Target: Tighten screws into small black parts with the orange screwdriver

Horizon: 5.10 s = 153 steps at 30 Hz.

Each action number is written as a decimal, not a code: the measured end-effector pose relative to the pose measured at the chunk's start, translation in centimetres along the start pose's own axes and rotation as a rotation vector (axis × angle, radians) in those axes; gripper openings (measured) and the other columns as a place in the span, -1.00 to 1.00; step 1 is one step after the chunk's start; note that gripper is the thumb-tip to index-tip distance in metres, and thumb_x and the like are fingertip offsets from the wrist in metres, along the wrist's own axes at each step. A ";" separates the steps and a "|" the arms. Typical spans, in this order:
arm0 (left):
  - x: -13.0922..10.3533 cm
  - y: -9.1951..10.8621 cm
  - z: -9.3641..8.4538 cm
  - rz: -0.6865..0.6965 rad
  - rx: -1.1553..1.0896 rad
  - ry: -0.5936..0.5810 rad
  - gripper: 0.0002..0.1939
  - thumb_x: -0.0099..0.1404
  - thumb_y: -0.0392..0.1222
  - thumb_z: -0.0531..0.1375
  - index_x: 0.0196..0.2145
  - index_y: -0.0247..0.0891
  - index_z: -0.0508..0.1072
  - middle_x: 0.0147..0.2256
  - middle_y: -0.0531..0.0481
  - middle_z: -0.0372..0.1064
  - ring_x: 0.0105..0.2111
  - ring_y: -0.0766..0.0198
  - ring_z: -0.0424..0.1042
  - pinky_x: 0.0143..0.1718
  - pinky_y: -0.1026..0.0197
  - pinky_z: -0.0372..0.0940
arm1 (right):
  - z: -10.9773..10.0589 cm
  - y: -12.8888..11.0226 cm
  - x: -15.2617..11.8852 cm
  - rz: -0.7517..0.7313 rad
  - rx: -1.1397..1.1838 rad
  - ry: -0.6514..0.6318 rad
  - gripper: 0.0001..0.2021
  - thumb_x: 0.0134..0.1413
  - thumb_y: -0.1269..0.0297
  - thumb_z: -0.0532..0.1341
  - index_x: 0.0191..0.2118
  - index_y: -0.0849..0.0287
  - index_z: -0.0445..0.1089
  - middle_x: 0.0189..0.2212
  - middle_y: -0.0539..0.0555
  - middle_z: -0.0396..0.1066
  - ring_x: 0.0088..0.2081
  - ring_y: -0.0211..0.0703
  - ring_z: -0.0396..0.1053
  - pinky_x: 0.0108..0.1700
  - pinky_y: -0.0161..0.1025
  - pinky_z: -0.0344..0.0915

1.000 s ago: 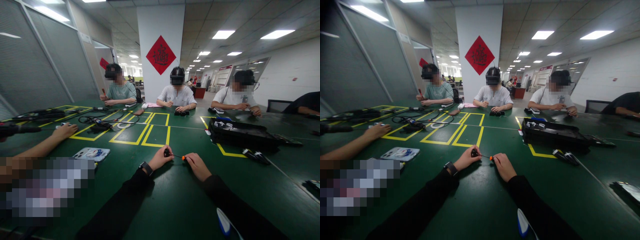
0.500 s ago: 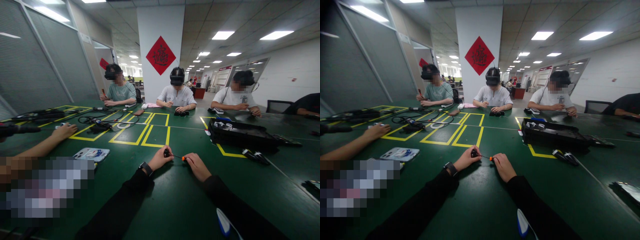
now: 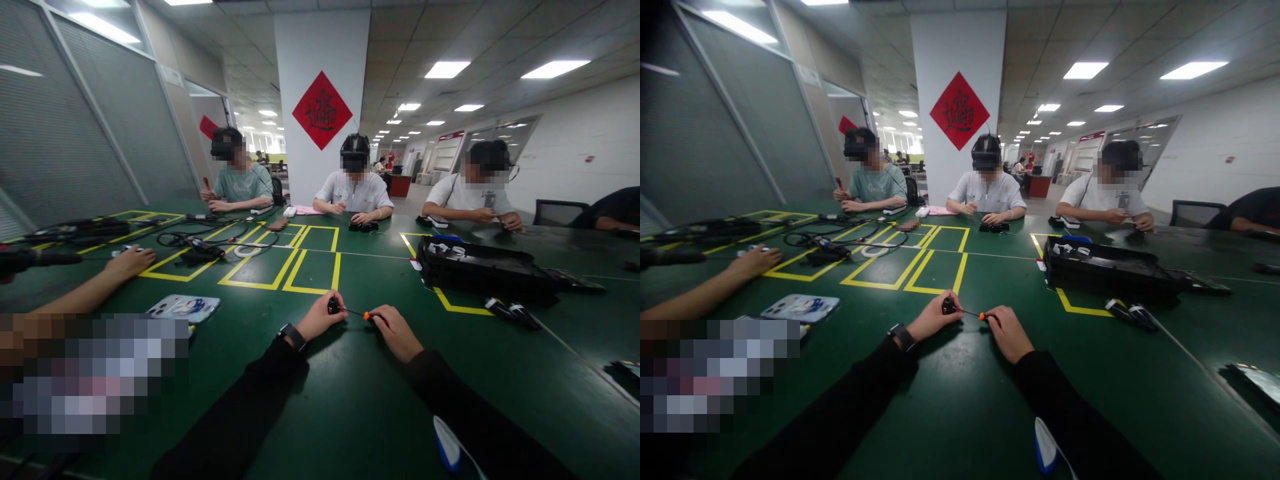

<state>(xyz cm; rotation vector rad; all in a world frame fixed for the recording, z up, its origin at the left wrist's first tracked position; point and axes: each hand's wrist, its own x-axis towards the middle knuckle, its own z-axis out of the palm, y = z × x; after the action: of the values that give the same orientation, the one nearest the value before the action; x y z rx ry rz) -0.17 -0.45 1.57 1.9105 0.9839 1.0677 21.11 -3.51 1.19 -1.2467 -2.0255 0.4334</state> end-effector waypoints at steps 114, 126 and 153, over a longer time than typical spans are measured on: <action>0.9 0.7 0.0 0.173 0.515 -0.122 -0.65 0.01 0.04 0.20 -0.30 -0.20 0.29 -0.33 -0.05 0.31 -0.28 0.17 0.30 -0.23 0.21 0.13 | 0.7 -1.6 -0.5 -0.040 -0.270 0.017 -0.81 -0.03 0.34 0.11 -0.22 0.17 0.28 -0.29 0.12 0.28 -0.21 -0.08 0.20 -0.15 -0.16 0.15; 0.0 4.4 3.6 -0.122 -0.801 0.133 -0.75 0.22 -0.02 0.00 -0.24 -0.23 0.23 -0.02 -0.10 0.26 -0.13 0.24 0.32 -0.14 0.13 0.23 | 0.7 -5.5 0.4 -0.018 0.336 0.007 -0.66 -0.02 0.25 0.12 -0.07 0.14 0.16 -0.19 0.09 0.31 -0.22 -0.17 0.29 -0.21 -0.23 0.26; 1.3 0.3 4.1 -0.195 0.730 0.175 -0.78 0.02 0.03 0.19 -0.49 -0.16 0.49 -0.40 -0.01 0.36 -0.30 0.23 0.30 -0.32 0.26 0.11 | -0.5 2.2 0.6 0.256 0.484 0.230 -0.59 -0.16 0.18 0.22 -0.11 0.17 0.26 -0.19 0.09 0.36 -0.15 -0.13 0.31 -0.09 -0.17 0.22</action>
<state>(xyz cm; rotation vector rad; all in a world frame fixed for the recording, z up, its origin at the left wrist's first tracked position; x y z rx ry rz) 4.02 -0.32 0.68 2.2281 1.8049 0.8283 22.71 -1.97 0.41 -1.1856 -1.4575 0.8079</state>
